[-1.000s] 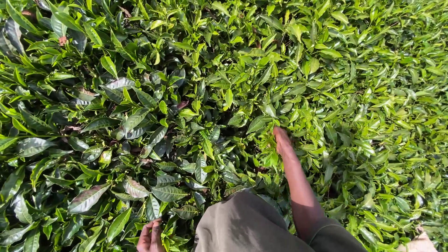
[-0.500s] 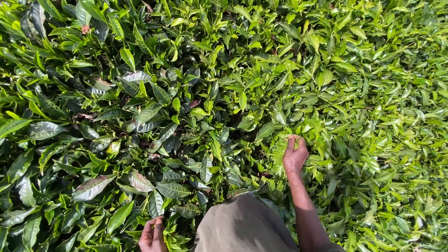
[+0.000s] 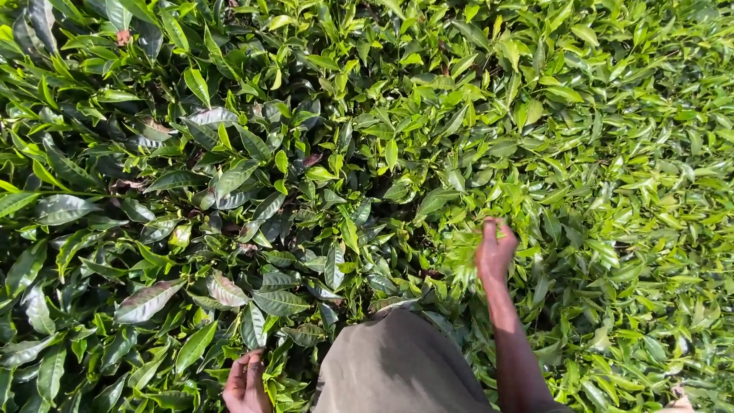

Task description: The person picks tea leaves by hand from a dense tea plantation. They pluck the leaves and place them into a cloth bag that is positioned on the bushes.

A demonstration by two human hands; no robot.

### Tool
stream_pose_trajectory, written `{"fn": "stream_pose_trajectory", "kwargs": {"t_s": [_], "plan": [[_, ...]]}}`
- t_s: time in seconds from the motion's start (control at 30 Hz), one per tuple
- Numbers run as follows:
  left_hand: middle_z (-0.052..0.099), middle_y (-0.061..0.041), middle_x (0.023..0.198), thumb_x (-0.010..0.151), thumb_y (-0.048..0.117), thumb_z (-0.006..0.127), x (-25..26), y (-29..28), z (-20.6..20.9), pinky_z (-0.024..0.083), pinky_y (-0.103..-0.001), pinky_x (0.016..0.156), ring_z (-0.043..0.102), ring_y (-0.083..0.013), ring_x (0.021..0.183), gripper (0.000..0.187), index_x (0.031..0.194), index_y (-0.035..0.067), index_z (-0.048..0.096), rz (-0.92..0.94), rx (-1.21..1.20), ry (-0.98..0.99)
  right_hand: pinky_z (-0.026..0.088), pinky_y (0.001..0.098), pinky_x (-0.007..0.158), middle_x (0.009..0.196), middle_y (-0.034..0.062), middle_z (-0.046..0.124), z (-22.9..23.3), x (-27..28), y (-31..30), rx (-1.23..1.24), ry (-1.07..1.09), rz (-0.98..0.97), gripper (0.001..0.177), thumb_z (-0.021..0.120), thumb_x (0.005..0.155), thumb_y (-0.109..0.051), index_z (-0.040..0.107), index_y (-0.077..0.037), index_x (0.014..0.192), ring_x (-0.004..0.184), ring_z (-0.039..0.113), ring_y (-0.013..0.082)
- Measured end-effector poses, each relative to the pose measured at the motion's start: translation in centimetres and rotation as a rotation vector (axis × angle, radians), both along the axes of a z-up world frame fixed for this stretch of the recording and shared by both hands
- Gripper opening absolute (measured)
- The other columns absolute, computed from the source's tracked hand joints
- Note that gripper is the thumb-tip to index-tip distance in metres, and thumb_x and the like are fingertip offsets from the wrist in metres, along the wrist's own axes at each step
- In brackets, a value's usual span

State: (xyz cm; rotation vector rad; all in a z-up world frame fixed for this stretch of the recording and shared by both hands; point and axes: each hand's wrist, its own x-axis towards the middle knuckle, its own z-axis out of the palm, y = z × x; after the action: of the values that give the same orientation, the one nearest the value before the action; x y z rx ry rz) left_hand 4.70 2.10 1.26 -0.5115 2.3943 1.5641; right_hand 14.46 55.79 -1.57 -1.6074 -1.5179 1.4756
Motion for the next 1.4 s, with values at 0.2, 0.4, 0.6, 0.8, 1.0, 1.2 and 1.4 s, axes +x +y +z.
{"fn": "stream_pose_trajectory", "kwargs": {"t_s": [0.2,0.4,0.6,0.8,1.0,1.2,1.4], "plan": [[0.081,-0.015,0.116,0.111,0.008,0.068,0.2,-0.9,-3.1,0.061,-0.041,0.106,0.074,-0.0271,0.111,0.015,0.116,-0.002,0.078,0.052,0.122,0.04,0.064,0.0468,0.104,0.151,0.0263,0.065,-9.1,9.4,4.3,-0.36,-0.26,-0.151,0.08,0.084,0.098,-0.016,0.045,-0.004,0.167,0.136,0.069,0.0382],[0.08,-0.013,0.12,0.112,0.015,0.065,-1.1,0.4,-0.5,0.058,-0.041,0.108,0.072,-0.0259,0.118,0.019,0.119,0.003,0.078,-0.025,0.081,-0.02,0.062,0.0332,0.067,0.157,0.0253,0.062,-2.4,0.1,0.7,-0.452,-0.35,0.011,0.059,0.071,0.111,-0.02,0.05,-0.011,0.165,0.078,0.07,0.0183],[0.081,-0.013,0.118,0.111,0.014,0.066,-1.0,-0.7,0.4,0.058,-0.04,0.108,0.072,-0.0244,0.114,0.018,0.117,0.002,0.078,0.023,0.106,-0.036,0.064,0.0384,0.09,0.122,0.0254,0.079,-5.4,-0.9,0.0,-0.465,-0.585,0.501,0.061,0.071,0.112,-0.031,0.053,-0.006,0.165,0.077,0.07,0.0172],[0.08,-0.015,0.122,0.111,0.013,0.063,-0.2,-0.3,0.6,0.056,-0.043,0.113,0.073,-0.0274,0.12,0.017,0.115,0.002,0.075,-0.001,0.106,-0.031,0.034,0.0632,0.132,0.176,0.0276,0.034,-3.5,-2.2,-0.8,-0.601,-0.518,0.138,0.098,0.059,0.105,-0.063,0.018,-0.009,0.175,0.162,0.037,0.0453],[0.079,-0.019,0.129,0.109,0.018,0.062,-0.4,1.4,1.7,0.051,-0.055,0.126,0.071,-0.0343,0.133,0.021,0.117,0.005,0.075,-0.022,0.127,-0.113,0.034,0.0585,0.136,0.169,0.0307,0.047,-1.6,-3.1,-0.8,-0.529,-0.491,0.415,0.085,0.079,0.098,-0.043,0.047,-0.002,0.164,0.157,0.049,0.0459],[0.08,-0.017,0.129,0.108,0.021,0.064,-0.5,1.5,2.3,0.056,-0.056,0.121,0.073,-0.0328,0.131,0.02,0.117,0.008,0.077,0.005,0.108,-0.159,0.042,0.0616,0.133,0.08,0.0033,0.075,-21.0,5.1,3.8,-0.341,-0.052,0.941,0.037,0.065,0.107,-0.026,0.063,-0.011,0.074,0.098,0.082,0.008],[0.08,-0.014,0.126,0.109,0.025,0.064,-0.7,1.3,3.7,0.055,-0.053,0.12,0.072,-0.0301,0.129,0.023,0.116,0.008,0.077,0.028,0.056,-0.148,0.05,0.0266,0.039,0.066,0.0015,0.072,-4.0,-1.5,-1.6,0.176,-0.488,0.787,0.018,0.073,0.11,-0.029,0.081,-0.016,0.121,0.039,0.037,0.0072]]}}
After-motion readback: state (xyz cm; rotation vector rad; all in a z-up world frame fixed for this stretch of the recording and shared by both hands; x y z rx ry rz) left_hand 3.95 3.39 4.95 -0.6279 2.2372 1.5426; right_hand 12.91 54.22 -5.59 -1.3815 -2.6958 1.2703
